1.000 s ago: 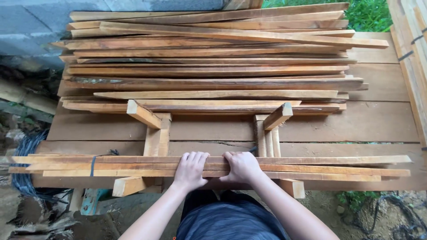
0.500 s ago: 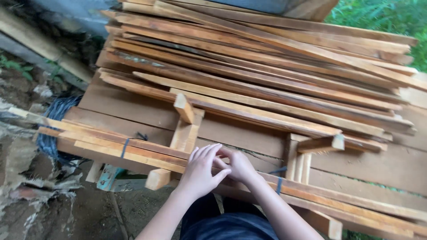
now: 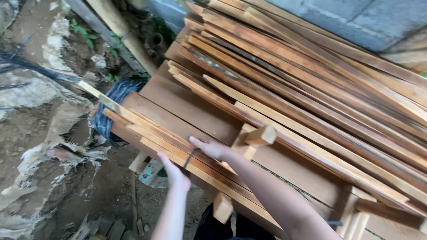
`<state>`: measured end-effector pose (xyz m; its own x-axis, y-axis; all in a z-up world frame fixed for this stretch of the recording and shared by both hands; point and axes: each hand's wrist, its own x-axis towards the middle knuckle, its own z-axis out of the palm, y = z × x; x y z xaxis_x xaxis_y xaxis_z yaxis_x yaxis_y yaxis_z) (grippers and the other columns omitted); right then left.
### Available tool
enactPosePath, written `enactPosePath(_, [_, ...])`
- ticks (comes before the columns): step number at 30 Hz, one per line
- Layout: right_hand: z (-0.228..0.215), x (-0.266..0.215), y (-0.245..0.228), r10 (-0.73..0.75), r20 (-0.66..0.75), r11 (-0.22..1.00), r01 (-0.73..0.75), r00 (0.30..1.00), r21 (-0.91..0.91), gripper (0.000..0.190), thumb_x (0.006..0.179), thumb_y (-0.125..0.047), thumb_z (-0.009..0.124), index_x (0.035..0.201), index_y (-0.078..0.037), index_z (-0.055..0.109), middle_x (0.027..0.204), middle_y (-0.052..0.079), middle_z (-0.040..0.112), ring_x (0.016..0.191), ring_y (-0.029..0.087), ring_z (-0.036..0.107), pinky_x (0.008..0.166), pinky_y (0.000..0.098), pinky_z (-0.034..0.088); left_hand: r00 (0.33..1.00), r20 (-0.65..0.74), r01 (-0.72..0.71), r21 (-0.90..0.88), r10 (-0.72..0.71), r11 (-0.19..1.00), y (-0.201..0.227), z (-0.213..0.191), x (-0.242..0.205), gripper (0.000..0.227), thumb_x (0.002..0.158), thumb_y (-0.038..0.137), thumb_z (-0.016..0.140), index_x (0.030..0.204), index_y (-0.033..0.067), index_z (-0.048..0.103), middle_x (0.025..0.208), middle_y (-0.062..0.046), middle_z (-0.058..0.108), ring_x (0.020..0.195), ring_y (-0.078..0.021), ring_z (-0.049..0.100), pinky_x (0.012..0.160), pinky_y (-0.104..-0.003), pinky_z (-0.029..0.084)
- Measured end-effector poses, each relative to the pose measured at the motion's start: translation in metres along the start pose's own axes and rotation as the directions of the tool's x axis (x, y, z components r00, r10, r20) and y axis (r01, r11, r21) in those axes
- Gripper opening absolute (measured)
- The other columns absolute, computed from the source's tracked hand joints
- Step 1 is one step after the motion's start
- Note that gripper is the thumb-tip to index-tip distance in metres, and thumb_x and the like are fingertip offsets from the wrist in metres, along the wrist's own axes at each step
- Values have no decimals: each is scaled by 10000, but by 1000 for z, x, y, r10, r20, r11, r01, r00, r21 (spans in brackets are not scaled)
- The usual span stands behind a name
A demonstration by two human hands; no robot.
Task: Bundling together thin strips of wood using wire ties.
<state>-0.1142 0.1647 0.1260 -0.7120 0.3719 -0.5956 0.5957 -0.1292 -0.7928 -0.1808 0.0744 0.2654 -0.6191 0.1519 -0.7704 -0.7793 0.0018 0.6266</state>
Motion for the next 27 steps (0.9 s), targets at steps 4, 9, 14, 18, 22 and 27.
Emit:
enactPosePath(4, [13, 49, 31, -128, 199, 992, 125, 972, 25, 831, 992, -568, 367, 1560, 37, 312, 1610, 321, 297, 1491, 509, 262, 1264, 613, 190, 988, -1, 155, -150, -157, 976, 14, 6, 22, 1171, 795, 878, 476, 1669, 235, 35, 1726, -49, -95, 1587, -242, -70, 1309, -462, -56])
enactPosePath(9, [19, 83, 57, -105, 387, 956, 201, 916, -216, 730, 1020, -488, 299, 1653, -155, 152, 1664, 262, 222, 1492, 494, 276, 1269, 602, 229, 983, 8, 181, -118, -182, 976, 4, -5, 62, 1128, 792, 866, 368, 1664, 237, 29, 1725, -71, -51, 1582, -277, -15, 1292, -492, 12])
enactPosePath(14, [13, 48, -17, 332, 235, 943, -319, 914, -91, 1060, 889, -887, 283, 1578, -93, 415, 1629, 201, 352, 1532, 330, 284, 1315, 472, 138, 977, 66, 203, -5, -202, 979, -10, -21, 88, 1078, 786, 847, 206, 1658, 240, 19, 1723, -104, 15, 1575, -330, 67, 1266, -535, 115])
enactPosePath(18, [15, 58, -13, 300, 260, 954, -284, 918, -95, 1042, 911, -867, 271, 1587, -84, 396, 1627, 219, 349, 1532, 350, 282, 1309, 492, 153, 968, 114, 217, 57, -222, 975, -21, -29, 105, 1061, 784, 837, 125, 1654, 241, 14, 1721, -120, 48, 1572, -356, 109, 1253, -556, 167])
enactPosePath(22, [28, 69, 8, 335, 180, 942, -328, 925, -68, 1149, 797, -906, 228, 1539, -60, 461, 1620, 188, 383, 1519, 355, 338, 1282, 527, 204, 951, 186, 215, 179, -247, 960, -29, -48, 113, 1045, 780, 822, 3, 1649, 243, 7, 1720, -143, 98, 1567, -395, 171, 1234, -588, 244])
enactPosePath(27, [16, 21, 22, 109, -175, 985, -82, 979, 154, 625, 943, -523, 493, 1343, -70, 655, 1324, 85, 722, 1219, 207, 679, 1066, 322, 513, 915, 298, 186, 286, -272, 940, -53, -113, 141, 941, 892, 736, 155, 1627, 160, 272, 1640, -201, 383, 1479, -408, 401, 1207, -542, 322])
